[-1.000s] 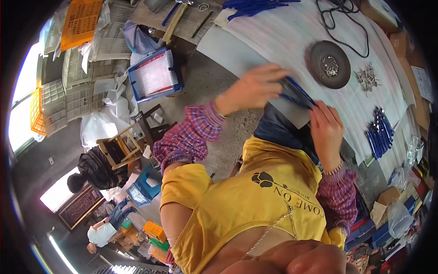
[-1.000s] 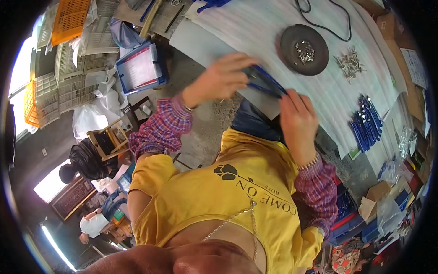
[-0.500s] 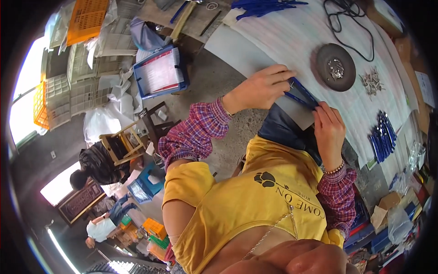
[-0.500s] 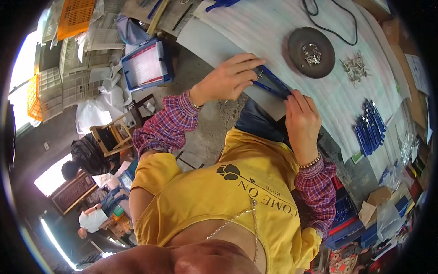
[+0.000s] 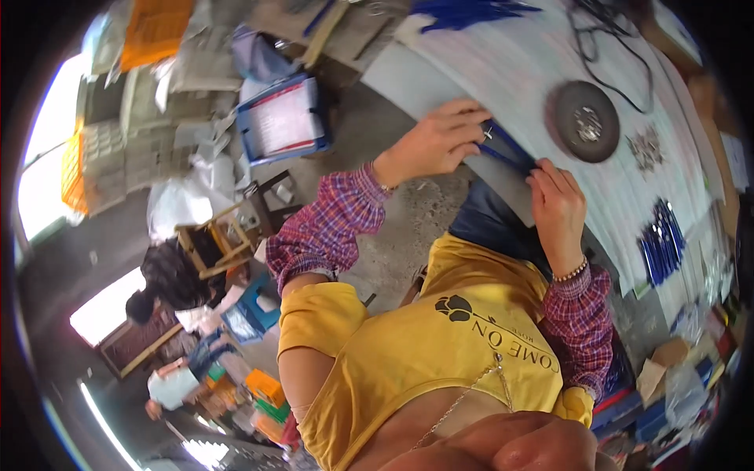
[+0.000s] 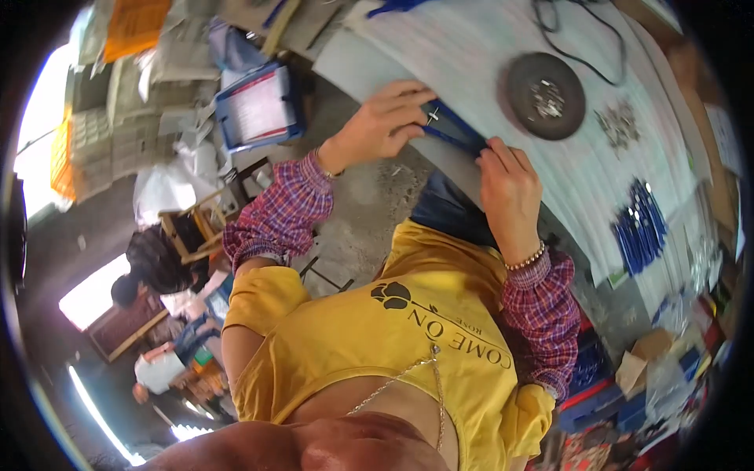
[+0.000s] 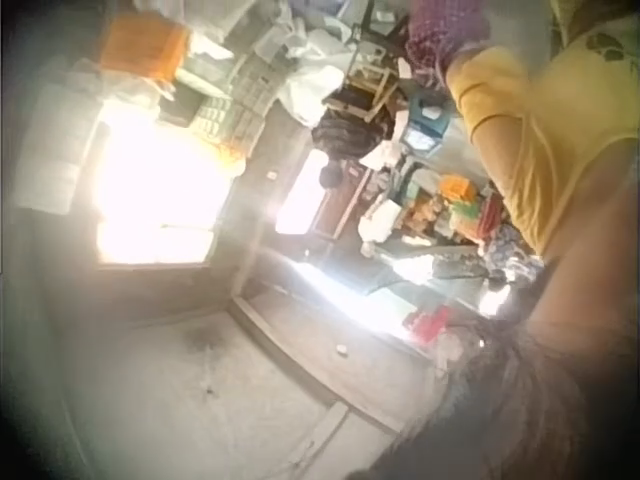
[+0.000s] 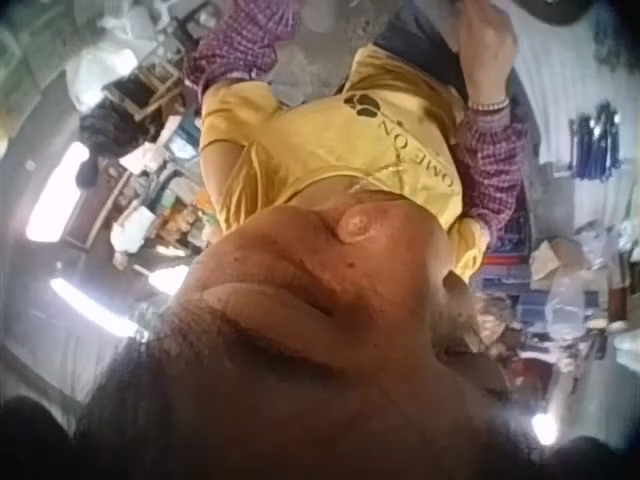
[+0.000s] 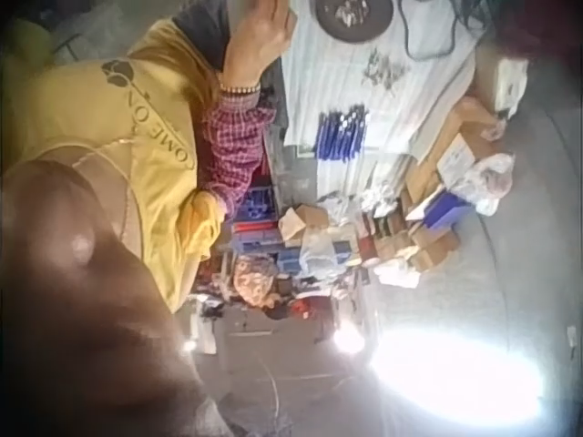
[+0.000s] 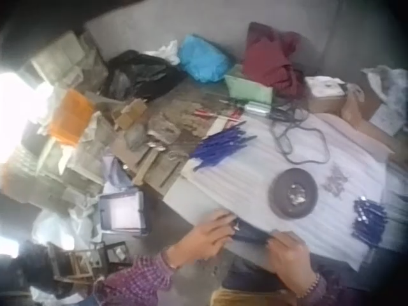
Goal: Assembling components of blue pens at a workbench.
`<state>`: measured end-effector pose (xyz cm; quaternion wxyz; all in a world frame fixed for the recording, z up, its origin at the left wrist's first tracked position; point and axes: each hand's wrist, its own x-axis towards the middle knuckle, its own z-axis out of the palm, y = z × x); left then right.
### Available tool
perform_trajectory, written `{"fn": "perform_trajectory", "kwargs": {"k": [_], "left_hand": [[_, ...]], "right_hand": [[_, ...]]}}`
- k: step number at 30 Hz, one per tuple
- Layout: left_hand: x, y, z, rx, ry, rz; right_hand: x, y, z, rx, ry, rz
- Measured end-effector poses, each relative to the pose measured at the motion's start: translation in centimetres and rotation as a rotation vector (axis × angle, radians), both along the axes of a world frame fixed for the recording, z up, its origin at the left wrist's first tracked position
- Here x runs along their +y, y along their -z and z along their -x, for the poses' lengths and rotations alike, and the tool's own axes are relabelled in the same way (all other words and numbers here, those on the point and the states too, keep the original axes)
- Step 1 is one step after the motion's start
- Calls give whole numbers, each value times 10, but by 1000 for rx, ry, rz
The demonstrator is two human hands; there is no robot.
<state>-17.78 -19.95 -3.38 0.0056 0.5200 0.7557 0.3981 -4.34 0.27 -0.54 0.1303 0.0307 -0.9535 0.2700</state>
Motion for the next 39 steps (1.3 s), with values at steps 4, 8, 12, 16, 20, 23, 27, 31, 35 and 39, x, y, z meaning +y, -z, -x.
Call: {"fn": "perform_trajectory", "kwargs": {"k": [4, 8, 12, 16, 20, 23, 27, 31, 35, 39], "left_hand": [[11, -10, -19, -31, -11, -3], [-23, -21, 9, 85, -81, 112], [-40, -16, 20, 150, -137, 175], [12, -9, -5, 49, -18, 50], [33, -11, -31, 60, 40, 41], [19, -11, -22, 163, 32, 66], [-18, -10, 8, 247, -71, 111], [-24, -5, 12, 188, -129, 123], [9, -5, -14, 32, -76, 44], [28, -4, -29, 33, -35, 24]], "right_hand": [[7, -15, -15, -58, 27, 23], [-20, 4, 25, 20, -45, 60], [-32, 9, 43, 67, -105, 30], [8, 0, -5, 24, 22, -13], [24, -10, -34, -27, 109, 43], [18, -6, -23, 25, 74, 82], [-17, 0, 17, 61, -28, 123], [-17, 13, 28, 65, -47, 76], [11, 4, -7, 19, 25, 60], [26, -6, -23, -15, 47, 69]]}}
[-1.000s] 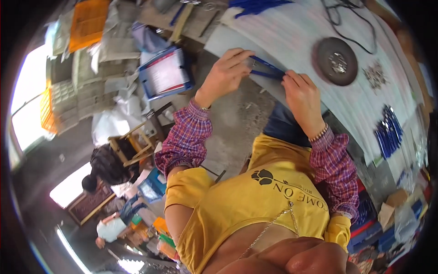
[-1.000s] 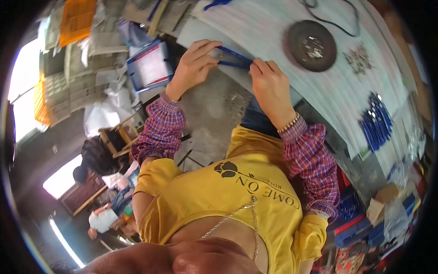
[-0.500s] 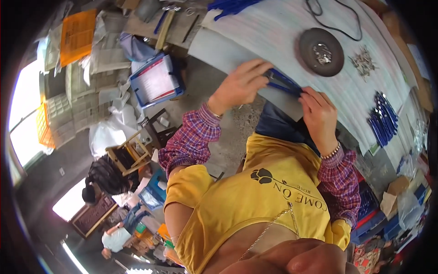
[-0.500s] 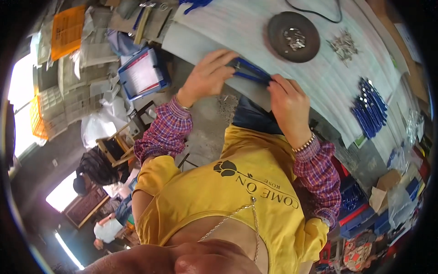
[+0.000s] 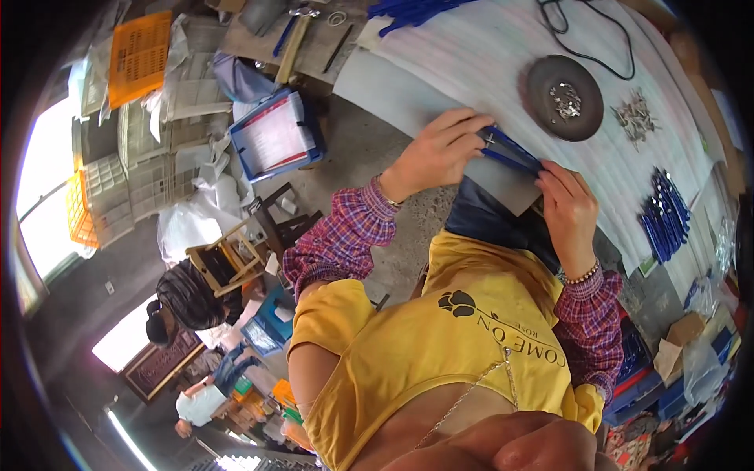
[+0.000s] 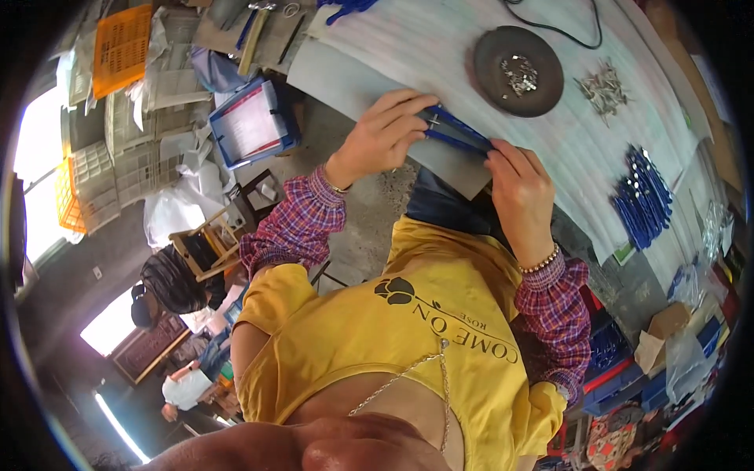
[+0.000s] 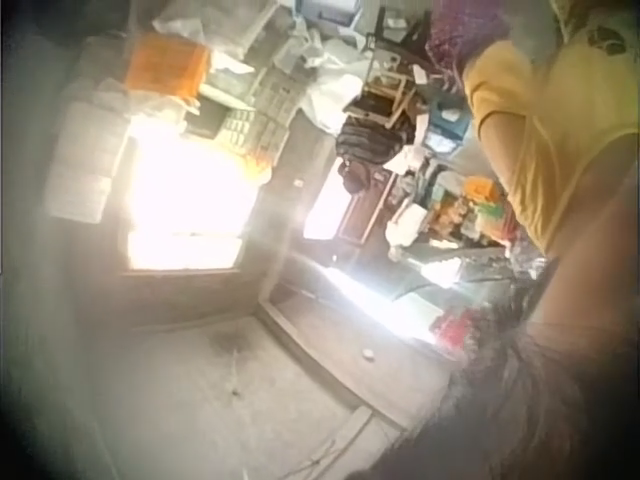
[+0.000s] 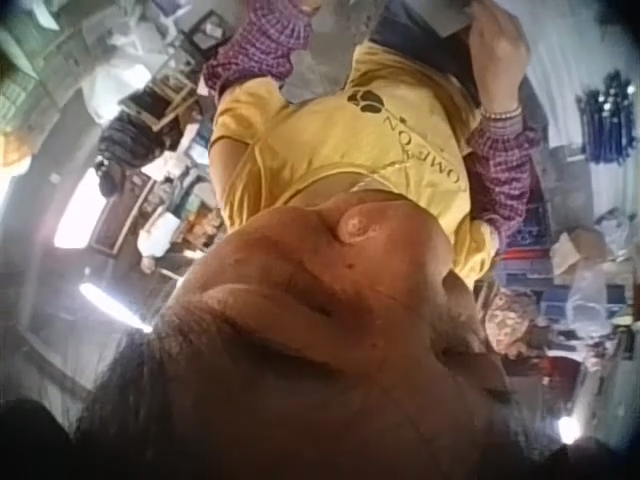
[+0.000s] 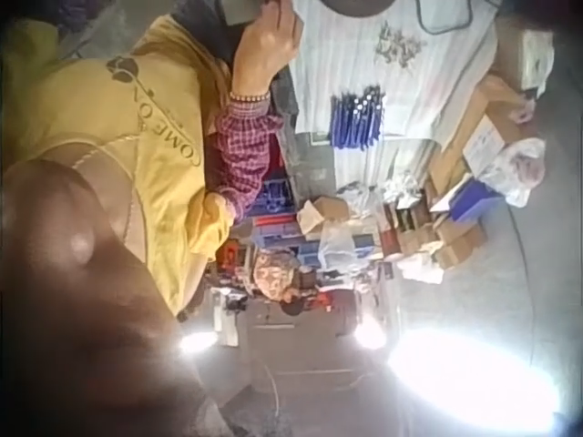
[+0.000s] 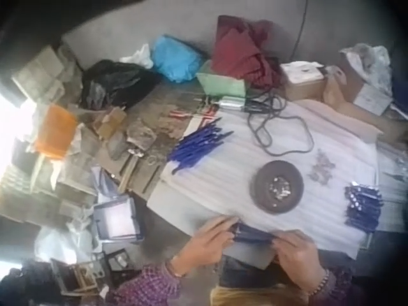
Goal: Assembling components of blue pens at a workbench.
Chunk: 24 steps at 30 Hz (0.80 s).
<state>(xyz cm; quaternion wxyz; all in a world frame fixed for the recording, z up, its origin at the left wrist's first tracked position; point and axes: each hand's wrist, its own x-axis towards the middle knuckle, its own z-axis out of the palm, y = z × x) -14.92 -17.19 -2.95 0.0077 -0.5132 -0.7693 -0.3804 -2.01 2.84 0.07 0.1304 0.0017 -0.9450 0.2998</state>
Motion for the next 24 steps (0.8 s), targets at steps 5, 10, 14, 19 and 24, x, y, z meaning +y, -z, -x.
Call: {"fn": "perform_trajectory", "kwargs": {"k": [5, 10, 14, 19, 24], "left_hand": [[-42, -4, 31, 94, -147, 43], [-43, 0, 35, 53, -175, 0], [7, 4, 2, -75, -72, -77], [8, 0, -6, -49, -46, -80], [-46, -8, 35, 81, -176, 56]], "right_hand": [[-28, 14, 47, 69, -123, 44], [-33, 14, 56, 75, -166, 15], [6, 1, 4, 2, -5, -93], [8, -10, -4, 14, -11, -80], [-31, 14, 51, 39, -134, 18]]}}
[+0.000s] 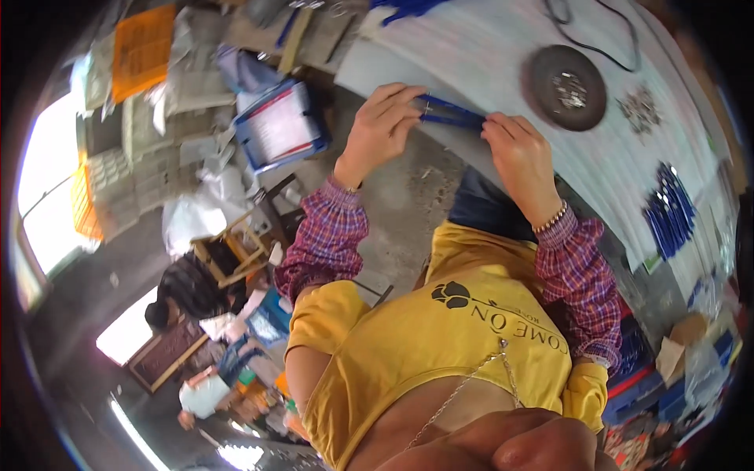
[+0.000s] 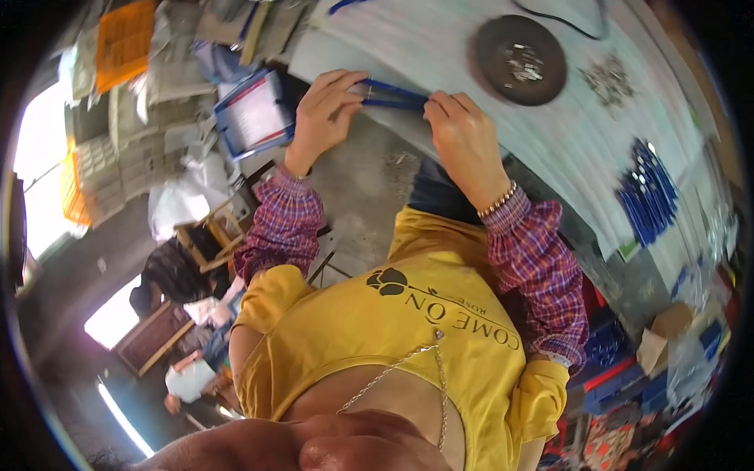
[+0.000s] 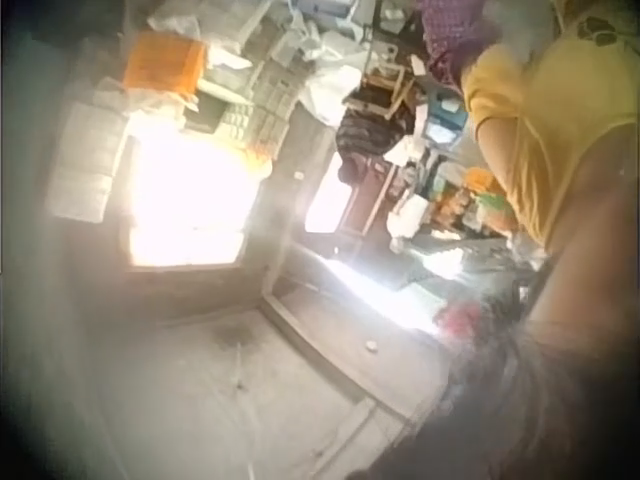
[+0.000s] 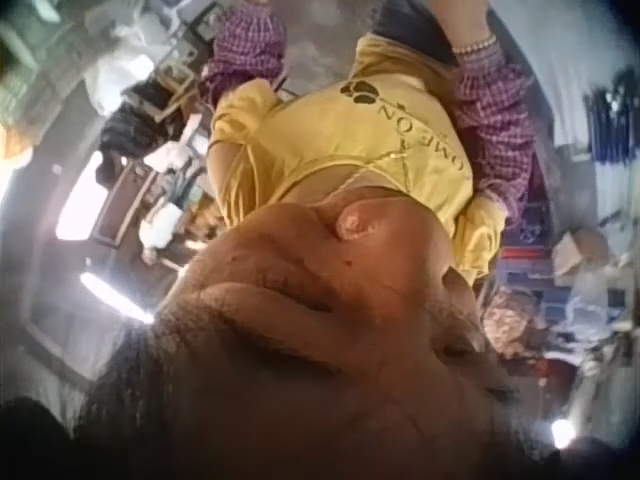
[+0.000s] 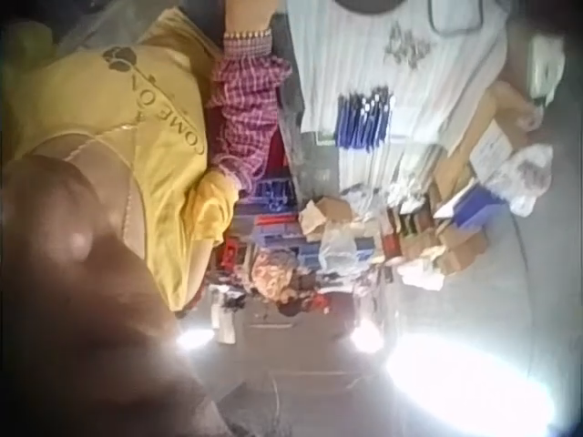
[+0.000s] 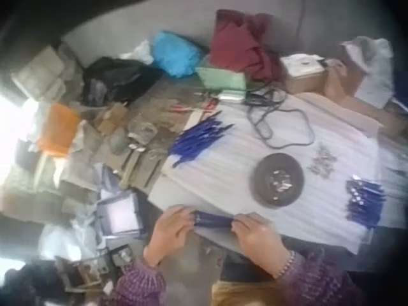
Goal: Assembling components of blue pens at a workbench.
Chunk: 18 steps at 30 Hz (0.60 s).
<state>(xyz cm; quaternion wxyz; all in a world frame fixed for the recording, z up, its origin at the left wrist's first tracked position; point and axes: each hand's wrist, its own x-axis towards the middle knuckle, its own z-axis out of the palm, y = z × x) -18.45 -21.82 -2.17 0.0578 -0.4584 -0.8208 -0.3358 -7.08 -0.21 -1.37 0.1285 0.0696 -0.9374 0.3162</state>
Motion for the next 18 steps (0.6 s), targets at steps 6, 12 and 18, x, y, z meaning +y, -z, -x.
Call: {"fn": "perform_trajectory", "kwargs": {"k": [6, 12, 18], "left_hand": [[38, 16, -27, -115, 56, -163], [61, 10, -51, -93, 107, -174], [-6, 4, -3, 4, 27, -42]], "right_hand": [[28, -8, -30, 7, 89, -105], [44, -26, -59, -51, 136, -100], [-5, -7, -2, 16, -33, 24]]}}
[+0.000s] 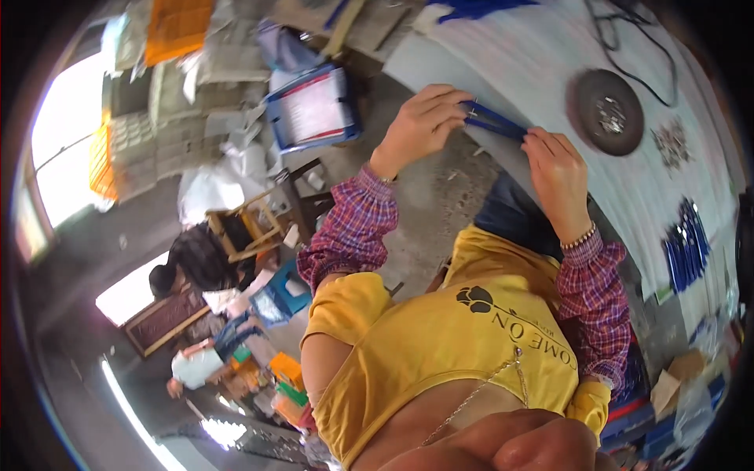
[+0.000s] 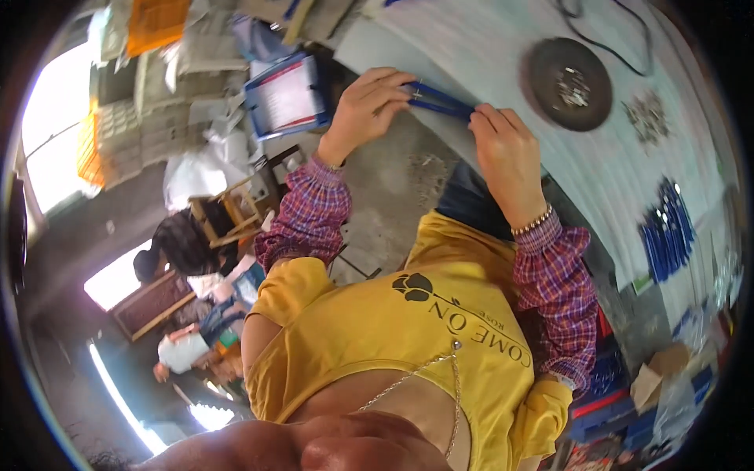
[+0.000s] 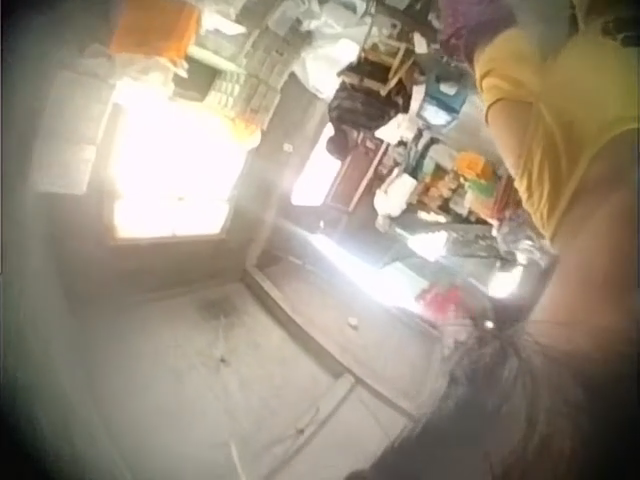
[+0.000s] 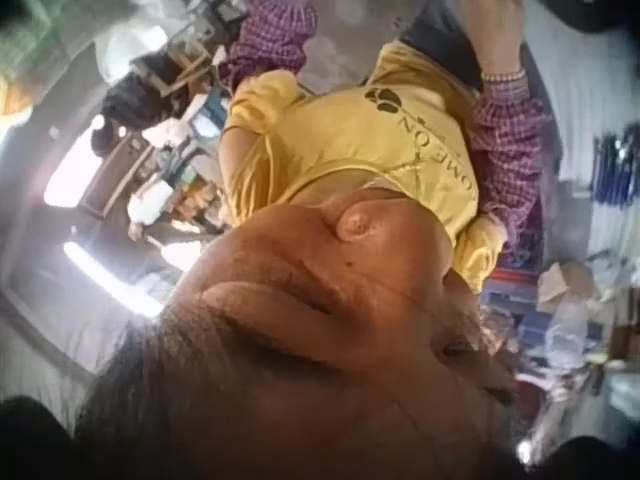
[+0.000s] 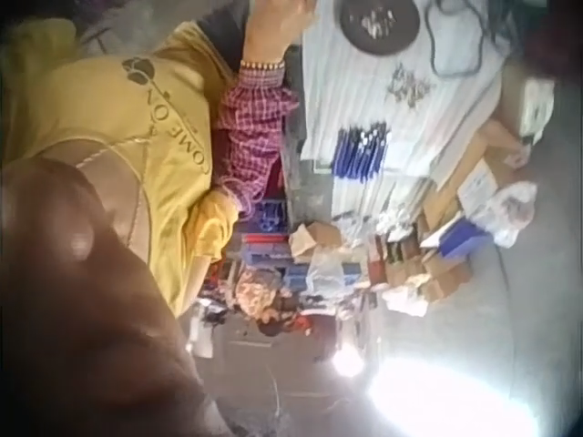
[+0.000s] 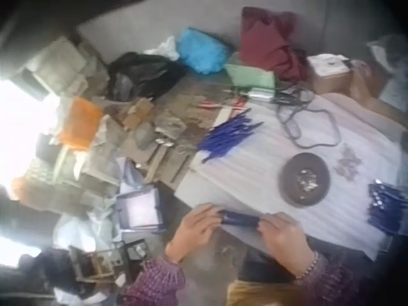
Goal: Assembling components of blue pens at a workbench.
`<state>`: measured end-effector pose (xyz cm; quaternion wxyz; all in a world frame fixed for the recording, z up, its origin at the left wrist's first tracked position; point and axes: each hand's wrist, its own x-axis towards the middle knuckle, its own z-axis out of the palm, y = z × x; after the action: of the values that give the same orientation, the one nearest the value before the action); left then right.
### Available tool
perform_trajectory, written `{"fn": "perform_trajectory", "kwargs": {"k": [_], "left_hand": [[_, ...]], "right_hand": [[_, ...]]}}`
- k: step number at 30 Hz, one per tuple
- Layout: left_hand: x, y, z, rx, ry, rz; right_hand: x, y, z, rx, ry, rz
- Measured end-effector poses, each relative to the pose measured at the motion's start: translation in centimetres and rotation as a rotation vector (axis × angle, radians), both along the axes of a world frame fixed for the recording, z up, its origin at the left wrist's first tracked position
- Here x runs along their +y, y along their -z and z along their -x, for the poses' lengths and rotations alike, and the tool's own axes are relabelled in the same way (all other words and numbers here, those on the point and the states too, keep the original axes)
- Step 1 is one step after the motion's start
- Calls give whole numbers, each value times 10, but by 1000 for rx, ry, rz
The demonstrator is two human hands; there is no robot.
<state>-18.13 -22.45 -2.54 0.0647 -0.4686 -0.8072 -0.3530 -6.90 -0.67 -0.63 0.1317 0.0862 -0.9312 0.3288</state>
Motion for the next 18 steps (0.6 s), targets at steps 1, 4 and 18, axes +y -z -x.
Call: {"fn": "perform_trajectory", "kwargs": {"k": [1, 4, 18], "left_hand": [[-4, 5, 1, -8, -30, -20], [13, 11, -9, -35, -46, -69], [18, 5, -15, -40, -28, -30]], "right_hand": [[-4, 4, 5, 9, -4, -31], [6, 1, -4, -13, 8, -94], [13, -2, -14, -11, 68, 1]]}}
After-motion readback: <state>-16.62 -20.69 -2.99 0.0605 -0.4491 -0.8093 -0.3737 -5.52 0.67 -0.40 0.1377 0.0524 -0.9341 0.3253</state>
